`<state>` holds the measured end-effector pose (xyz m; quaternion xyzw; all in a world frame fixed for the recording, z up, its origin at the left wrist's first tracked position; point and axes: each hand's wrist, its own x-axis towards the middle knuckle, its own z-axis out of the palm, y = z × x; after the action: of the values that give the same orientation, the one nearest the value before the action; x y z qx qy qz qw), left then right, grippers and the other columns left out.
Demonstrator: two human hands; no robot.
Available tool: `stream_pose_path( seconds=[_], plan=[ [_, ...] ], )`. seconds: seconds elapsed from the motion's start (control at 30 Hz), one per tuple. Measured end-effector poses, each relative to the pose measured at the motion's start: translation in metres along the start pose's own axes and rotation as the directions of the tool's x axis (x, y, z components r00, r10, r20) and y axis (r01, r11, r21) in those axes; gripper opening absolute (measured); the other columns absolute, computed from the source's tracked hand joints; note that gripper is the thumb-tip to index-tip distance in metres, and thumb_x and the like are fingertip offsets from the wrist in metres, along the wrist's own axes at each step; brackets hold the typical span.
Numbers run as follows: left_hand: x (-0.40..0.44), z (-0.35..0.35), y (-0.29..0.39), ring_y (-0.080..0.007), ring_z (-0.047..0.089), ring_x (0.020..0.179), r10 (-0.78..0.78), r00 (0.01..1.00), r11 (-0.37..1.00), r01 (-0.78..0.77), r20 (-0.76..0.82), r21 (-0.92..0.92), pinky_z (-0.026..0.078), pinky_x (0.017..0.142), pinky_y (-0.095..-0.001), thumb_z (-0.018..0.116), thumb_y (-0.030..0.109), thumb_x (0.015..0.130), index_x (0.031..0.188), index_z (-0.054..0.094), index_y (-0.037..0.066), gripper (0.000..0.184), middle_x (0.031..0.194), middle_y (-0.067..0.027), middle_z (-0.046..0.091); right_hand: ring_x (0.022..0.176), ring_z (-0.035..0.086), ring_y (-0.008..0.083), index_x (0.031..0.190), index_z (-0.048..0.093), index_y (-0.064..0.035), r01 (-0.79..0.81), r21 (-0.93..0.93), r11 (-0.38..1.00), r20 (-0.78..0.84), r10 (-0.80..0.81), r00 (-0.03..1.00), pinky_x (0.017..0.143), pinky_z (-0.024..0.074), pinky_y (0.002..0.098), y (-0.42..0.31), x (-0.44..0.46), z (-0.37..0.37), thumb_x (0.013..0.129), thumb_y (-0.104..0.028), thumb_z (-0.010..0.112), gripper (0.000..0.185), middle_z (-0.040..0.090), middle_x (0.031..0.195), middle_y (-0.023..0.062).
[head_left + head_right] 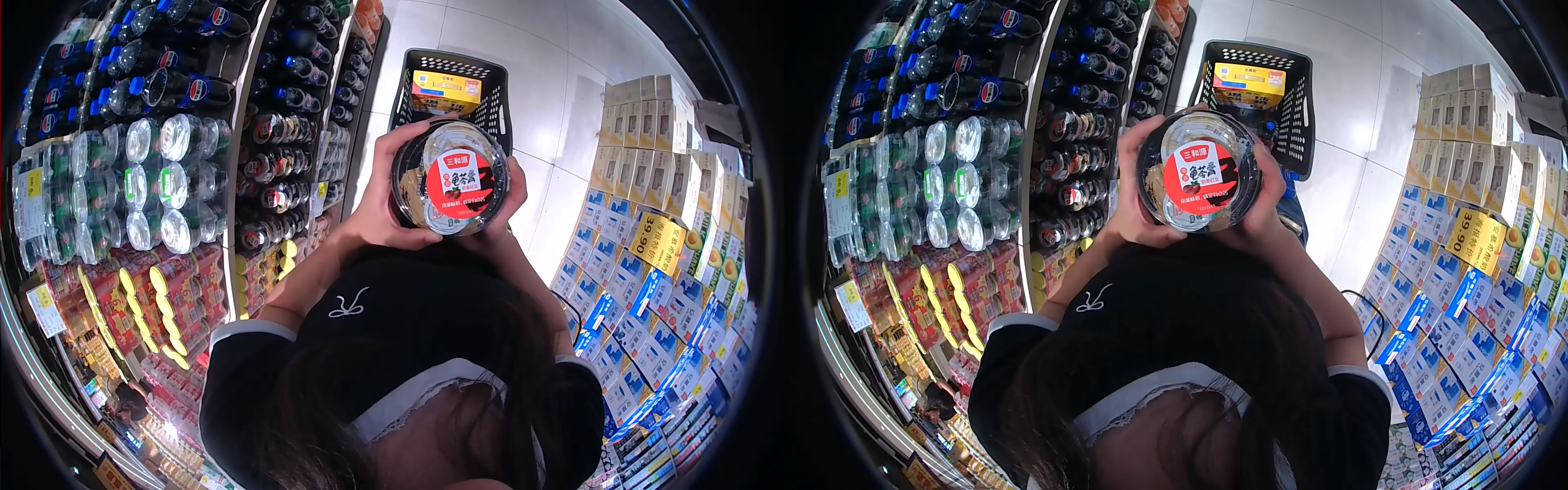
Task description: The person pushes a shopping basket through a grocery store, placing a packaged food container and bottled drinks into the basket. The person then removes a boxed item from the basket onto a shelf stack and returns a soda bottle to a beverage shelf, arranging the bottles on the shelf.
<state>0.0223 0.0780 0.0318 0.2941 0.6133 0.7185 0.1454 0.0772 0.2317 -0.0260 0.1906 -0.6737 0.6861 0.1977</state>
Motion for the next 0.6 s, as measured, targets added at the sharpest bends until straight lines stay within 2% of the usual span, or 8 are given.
stream_pose_path(
  seconds=[0.17,0.27,0.33,0.4,0.47,0.5,0.53,0.6],
  plan=[
    [0.000,0.001,0.001,-0.0265,0.033,0.123,-0.025,1.000,0.999,0.026,-0.008,0.040,0.027,0.103,-0.0392,0.082,0.031,0.049,0.132,0.010,0.001,0.114,0.130,-0.0165,0.028,0.112,0.046,0.0293,0.132,0.004,-0.0071,0.079,-0.259,0.963,-0.011,-0.084,0.996,0.092,0.0434,0.0386,-0.015,0.013,-0.004,0.069,-0.001,0.072,0.093,0.034,0.125,0.0249],
    [0.001,0.001,0.000,-0.0266,0.031,0.125,0.017,1.000,1.000,-0.017,-0.016,-0.023,0.024,0.104,-0.0388,0.081,0.018,0.052,0.132,0.017,0.004,0.104,0.134,-0.0177,0.028,0.112,0.046,0.0289,0.132,0.004,-0.0057,0.096,-0.318,0.943,0.013,-0.097,0.995,0.092,0.0428,0.0384,-0.012,0.013,-0.004,0.069,-0.004,0.073,0.093,0.034,0.125,0.0242],
    [0.004,0.000,0.000,-0.0277,0.030,0.126,0.034,0.999,0.999,-0.034,-0.025,0.026,0.024,0.104,-0.0392,0.081,0.019,0.054,0.132,0.020,0.004,0.100,0.135,-0.0191,0.028,0.113,0.045,0.0288,0.132,0.003,-0.0021,-0.036,-0.039,0.999,-0.016,0.036,0.999,0.093,0.0419,0.0380,0.009,-0.003,-0.004,0.065,-0.005,0.077,0.100,0.034,0.125,0.0236],
    [0.012,-0.003,-0.004,-0.0283,0.029,0.127,0.117,0.990,0.991,-0.111,-0.078,0.079,0.025,0.104,-0.0393,0.080,0.019,0.056,0.131,0.023,0.003,0.095,0.136,-0.0199,0.028,0.120,0.039,0.0292,0.133,0.012,0.0033,-0.100,-0.162,0.982,-0.035,0.095,0.995,0.101,0.0301,0.0392,-0.006,0.018,-0.007,0.064,-0.016,0.080,0.098,0.031,0.132,0.0205],
    [0.021,-0.008,0.007,-0.0312,0.031,0.125,0.159,0.982,0.975,-0.139,-0.104,0.171,0.028,0.102,-0.0408,0.080,0.018,0.056,0.130,0.028,0.004,0.092,0.135,-0.0201,0.029,0.123,0.035,0.0276,0.135,0.013,0.0018,-0.345,-0.007,0.939,0.062,0.344,0.937,0.102,0.0285,0.0377,-0.017,0.028,-0.019,0.068,-0.026,0.076,0.096,0.029,0.134,0.0171],
    [0.026,-0.011,0.014,-0.0321,0.031,0.125,0.157,0.986,0.903,-0.123,-0.049,0.412,0.029,0.102,-0.0416,0.080,0.019,0.057,0.130,0.028,0.004,0.091,0.135,-0.0218,0.029,0.123,0.035,0.0276,0.135,0.013,0.0018,-0.341,-0.007,0.940,0.067,0.340,0.938,0.102,0.0285,0.0377,-0.025,0.034,-0.020,0.068,-0.026,0.076,0.096,0.029,0.134,0.0171],
    [0.028,-0.012,0.020,-0.0329,0.032,0.125,0.138,0.990,0.770,-0.109,0.002,0.629,0.030,0.101,-0.0424,0.080,0.020,0.057,0.131,0.027,0.004,0.091,0.135,-0.0236,0.028,0.122,0.036,0.0264,0.135,0.013,0.0009,-0.366,0.223,0.904,0.014,0.372,0.928,0.102,0.0289,0.0369,-0.034,0.039,-0.017,0.070,-0.032,0.073,0.095,0.030,0.133,0.0158],
    [0.035,0.002,0.026,-0.0371,0.027,0.126,0.151,0.988,0.700,-0.127,0.028,0.703,0.027,0.102,-0.0443,0.079,0.019,0.059,0.133,0.026,0.008,0.092,0.136,-0.0237,0.025,0.122,0.036,0.0252,0.136,0.013,0.0000,-0.361,0.448,0.818,-0.022,0.413,0.910,0.101,0.0293,0.0362,-0.041,0.049,-0.013,0.072,-0.038,0.070,0.095,0.032,0.131,0.0145]
  ],
)
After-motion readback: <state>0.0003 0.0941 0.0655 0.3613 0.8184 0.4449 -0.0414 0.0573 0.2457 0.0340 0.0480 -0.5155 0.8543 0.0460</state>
